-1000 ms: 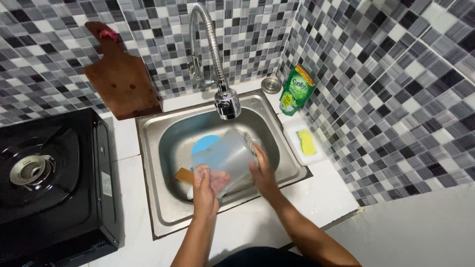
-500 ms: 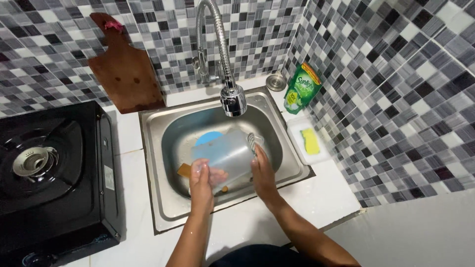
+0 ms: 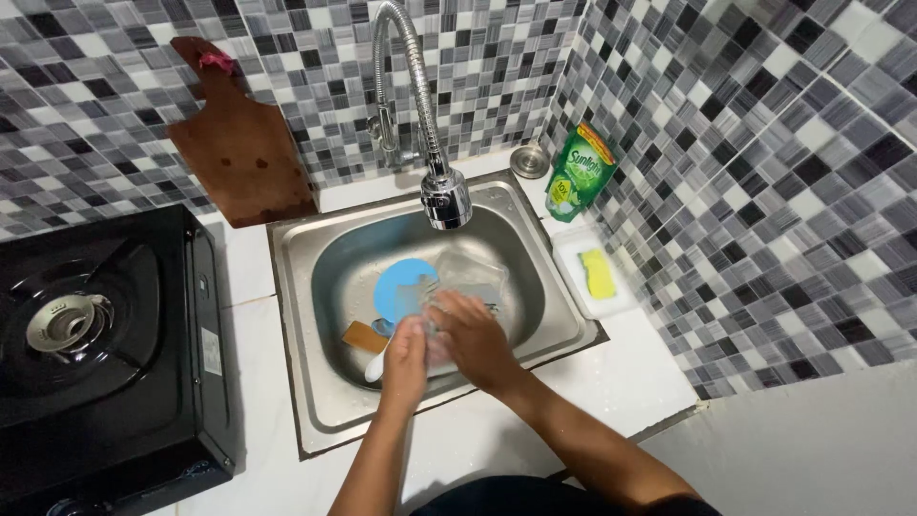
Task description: Washing a plastic container with a sponge in a kitchen sink.
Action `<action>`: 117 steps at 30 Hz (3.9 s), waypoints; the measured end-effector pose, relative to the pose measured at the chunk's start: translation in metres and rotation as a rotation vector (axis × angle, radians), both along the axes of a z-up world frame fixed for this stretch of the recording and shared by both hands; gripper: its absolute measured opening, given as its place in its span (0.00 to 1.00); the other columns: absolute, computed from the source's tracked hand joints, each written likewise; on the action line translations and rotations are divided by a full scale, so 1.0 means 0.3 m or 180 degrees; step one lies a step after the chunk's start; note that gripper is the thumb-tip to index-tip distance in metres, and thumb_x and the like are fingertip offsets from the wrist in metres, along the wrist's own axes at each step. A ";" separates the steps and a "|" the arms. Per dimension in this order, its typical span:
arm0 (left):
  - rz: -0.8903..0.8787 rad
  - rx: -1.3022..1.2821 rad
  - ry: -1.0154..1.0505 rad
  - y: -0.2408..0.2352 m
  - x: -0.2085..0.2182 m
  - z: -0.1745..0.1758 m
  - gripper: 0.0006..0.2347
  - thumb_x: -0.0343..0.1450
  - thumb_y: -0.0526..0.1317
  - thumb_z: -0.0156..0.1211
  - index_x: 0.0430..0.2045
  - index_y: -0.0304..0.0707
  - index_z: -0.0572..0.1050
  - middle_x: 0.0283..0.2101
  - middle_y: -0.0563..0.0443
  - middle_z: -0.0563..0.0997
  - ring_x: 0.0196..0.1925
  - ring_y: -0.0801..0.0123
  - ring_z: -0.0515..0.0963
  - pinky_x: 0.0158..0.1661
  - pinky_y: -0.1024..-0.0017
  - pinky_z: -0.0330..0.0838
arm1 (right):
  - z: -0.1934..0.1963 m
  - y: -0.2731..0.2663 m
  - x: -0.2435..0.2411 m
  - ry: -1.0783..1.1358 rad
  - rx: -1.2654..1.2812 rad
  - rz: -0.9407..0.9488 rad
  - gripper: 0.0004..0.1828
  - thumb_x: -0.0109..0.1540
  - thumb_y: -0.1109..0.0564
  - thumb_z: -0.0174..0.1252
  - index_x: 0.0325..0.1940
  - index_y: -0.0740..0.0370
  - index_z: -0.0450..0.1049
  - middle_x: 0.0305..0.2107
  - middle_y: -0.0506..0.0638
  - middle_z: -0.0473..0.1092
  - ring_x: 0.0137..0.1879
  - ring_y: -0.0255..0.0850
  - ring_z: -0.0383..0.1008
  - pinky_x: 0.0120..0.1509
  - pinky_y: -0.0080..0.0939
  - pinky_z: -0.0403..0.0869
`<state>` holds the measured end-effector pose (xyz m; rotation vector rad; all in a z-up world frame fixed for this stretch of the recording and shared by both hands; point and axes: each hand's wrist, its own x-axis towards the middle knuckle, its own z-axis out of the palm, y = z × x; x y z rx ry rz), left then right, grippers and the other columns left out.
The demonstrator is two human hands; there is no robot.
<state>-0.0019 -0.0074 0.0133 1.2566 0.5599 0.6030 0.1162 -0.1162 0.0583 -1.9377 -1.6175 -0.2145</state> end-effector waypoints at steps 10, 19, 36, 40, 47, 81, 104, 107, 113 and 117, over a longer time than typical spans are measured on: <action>-0.0790 0.0655 -0.0073 0.029 -0.051 -0.004 0.13 0.79 0.41 0.44 0.42 0.35 0.79 0.37 0.55 0.81 0.37 0.77 0.76 0.41 0.76 0.72 | 0.244 0.092 0.097 0.0930 -0.0361 0.0970 0.20 0.58 0.55 0.57 0.54 0.56 0.77 0.56 0.58 0.68 0.66 0.56 0.67 0.68 0.54 0.63; -0.1062 0.1796 -0.0208 0.046 -0.096 0.171 0.07 0.73 0.36 0.55 0.37 0.32 0.80 0.34 0.46 0.85 0.37 0.64 0.84 0.41 0.69 0.77 | 0.282 0.142 0.147 0.0263 -0.0301 0.1789 0.22 0.64 0.42 0.62 0.22 0.55 0.69 0.23 0.46 0.67 0.38 0.45 0.68 0.55 0.50 0.63; -0.0959 0.1980 0.0502 0.040 -0.115 0.282 0.07 0.69 0.40 0.64 0.34 0.36 0.82 0.33 0.48 0.85 0.38 0.58 0.81 0.44 0.65 0.73 | 0.283 0.134 0.151 -0.0256 0.0066 0.1242 0.18 0.61 0.47 0.60 0.18 0.53 0.72 0.18 0.45 0.70 0.32 0.42 0.69 0.57 0.52 0.61; -0.0855 0.2250 -0.0042 0.061 -0.128 0.219 0.07 0.71 0.40 0.62 0.32 0.36 0.82 0.35 0.49 0.86 0.41 0.59 0.81 0.46 0.65 0.73 | 0.301 0.122 0.188 -0.0235 0.0293 0.1249 0.19 0.61 0.46 0.60 0.18 0.55 0.70 0.20 0.47 0.68 0.34 0.43 0.69 0.59 0.50 0.62; -0.1388 0.1865 0.0449 0.021 -0.128 0.364 0.09 0.69 0.40 0.63 0.37 0.34 0.81 0.34 0.46 0.85 0.37 0.58 0.84 0.42 0.64 0.76 | 0.295 0.107 0.162 0.0553 0.0065 0.1229 0.18 0.62 0.51 0.60 0.19 0.56 0.70 0.20 0.47 0.67 0.33 0.44 0.67 0.56 0.48 0.62; 0.0209 0.0435 -0.0188 -0.048 -0.048 0.044 0.14 0.77 0.40 0.53 0.49 0.27 0.79 0.45 0.45 0.84 0.44 0.69 0.80 0.44 0.71 0.75 | 0.120 0.035 -0.059 0.0180 0.1004 -0.0331 0.25 0.63 0.56 0.56 0.65 0.60 0.68 0.63 0.62 0.64 0.69 0.62 0.64 0.72 0.63 0.61; 0.0643 -0.0157 -0.0735 -0.043 -0.038 0.059 0.16 0.80 0.43 0.44 0.53 0.27 0.73 0.42 0.37 0.84 0.43 0.60 0.85 0.52 0.64 0.76 | -0.095 0.023 0.103 0.3813 0.1180 0.0095 0.32 0.71 0.46 0.47 0.76 0.64 0.57 0.67 0.56 0.63 0.71 0.42 0.63 0.75 0.41 0.61; 0.0551 -0.0225 -0.0681 -0.052 -0.030 0.052 0.16 0.80 0.42 0.45 0.52 0.26 0.74 0.42 0.37 0.84 0.43 0.60 0.85 0.52 0.64 0.76 | -0.052 0.023 0.086 0.3580 0.1175 -0.0705 0.31 0.71 0.46 0.44 0.74 0.65 0.61 0.66 0.59 0.65 0.69 0.45 0.65 0.74 0.43 0.61; 0.0389 0.0235 -0.0311 -0.077 -0.015 0.041 0.14 0.79 0.40 0.49 0.49 0.27 0.77 0.41 0.43 0.85 0.43 0.68 0.82 0.49 0.70 0.75 | 0.020 0.028 0.030 0.0642 0.0694 -0.0683 0.27 0.70 0.53 0.49 0.73 0.64 0.62 0.70 0.67 0.58 0.76 0.61 0.57 0.79 0.57 0.56; 0.0169 0.0557 -0.0386 -0.069 -0.018 0.014 0.13 0.77 0.39 0.50 0.50 0.29 0.77 0.47 0.52 0.82 0.49 0.75 0.78 0.52 0.74 0.70 | 0.131 0.037 -0.010 0.0536 0.0296 0.0061 0.26 0.67 0.54 0.52 0.70 0.62 0.66 0.68 0.62 0.62 0.76 0.60 0.59 0.78 0.61 0.56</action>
